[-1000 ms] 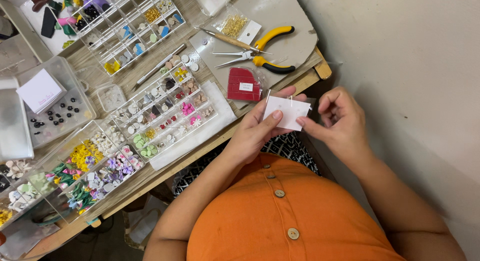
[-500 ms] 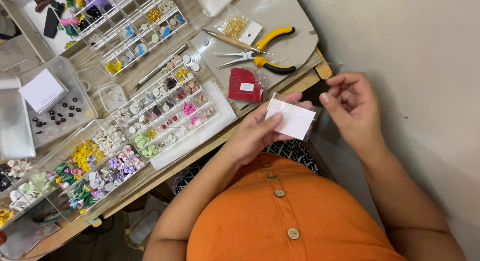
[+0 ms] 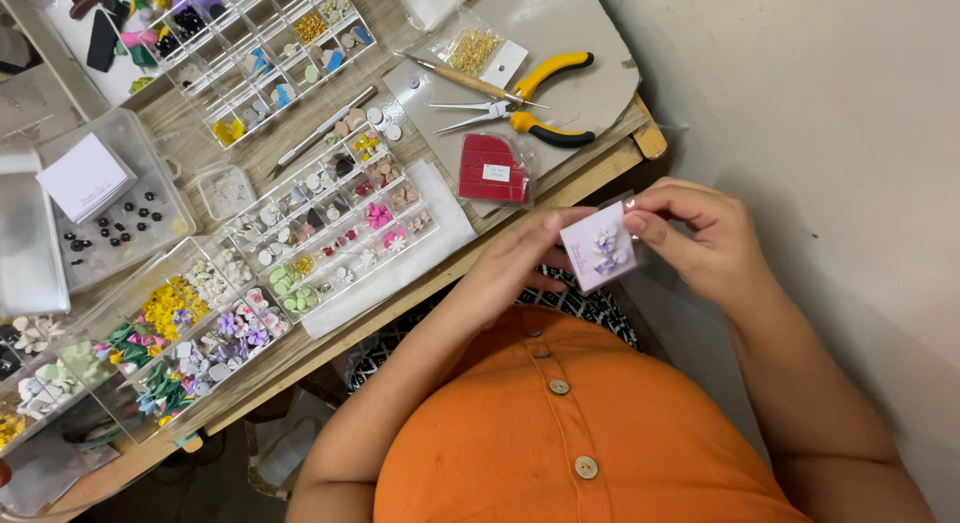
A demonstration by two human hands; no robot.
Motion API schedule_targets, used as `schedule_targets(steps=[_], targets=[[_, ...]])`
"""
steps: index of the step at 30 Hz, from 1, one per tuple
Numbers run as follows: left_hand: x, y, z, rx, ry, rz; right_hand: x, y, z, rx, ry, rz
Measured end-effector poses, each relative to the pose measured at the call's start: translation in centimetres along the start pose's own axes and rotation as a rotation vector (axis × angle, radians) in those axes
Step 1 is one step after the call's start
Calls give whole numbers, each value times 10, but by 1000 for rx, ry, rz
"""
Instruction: The person assembles small decorative items onto white display cards, then places the cards into clear plastic bags. They use a pointed tool to adjust the items on the cards and handle the bags to seal them. The process is repeated for multiple units.
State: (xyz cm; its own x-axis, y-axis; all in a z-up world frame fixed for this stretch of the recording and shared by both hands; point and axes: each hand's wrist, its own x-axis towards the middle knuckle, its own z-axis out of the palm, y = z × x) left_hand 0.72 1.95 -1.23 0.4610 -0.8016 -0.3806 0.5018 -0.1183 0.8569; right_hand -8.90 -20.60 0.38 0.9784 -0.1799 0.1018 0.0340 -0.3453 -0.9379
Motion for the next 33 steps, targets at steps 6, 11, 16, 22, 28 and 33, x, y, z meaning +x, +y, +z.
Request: schedule_targets(steps=[6, 11, 16, 22, 28, 33], targets=[[-4, 10, 9, 128, 162, 114, 8, -30, 8, -56, -105, -52], [-1, 3, 10, 22, 329, 190, 1, -12, 6, 132, 51, 132], [-6, 12, 9, -49, 427, 164, -12, 28, 6, 288, 135, 282], [-4, 8, 9, -72, 398, 158, -17, 47, 12, 332, 175, 341], [-3, 1, 5, -73, 452, 207, -19, 49, 14, 330, 144, 320], [-4, 0, 3, -48, 511, 251, -19, 51, 17, 360, 132, 291]])
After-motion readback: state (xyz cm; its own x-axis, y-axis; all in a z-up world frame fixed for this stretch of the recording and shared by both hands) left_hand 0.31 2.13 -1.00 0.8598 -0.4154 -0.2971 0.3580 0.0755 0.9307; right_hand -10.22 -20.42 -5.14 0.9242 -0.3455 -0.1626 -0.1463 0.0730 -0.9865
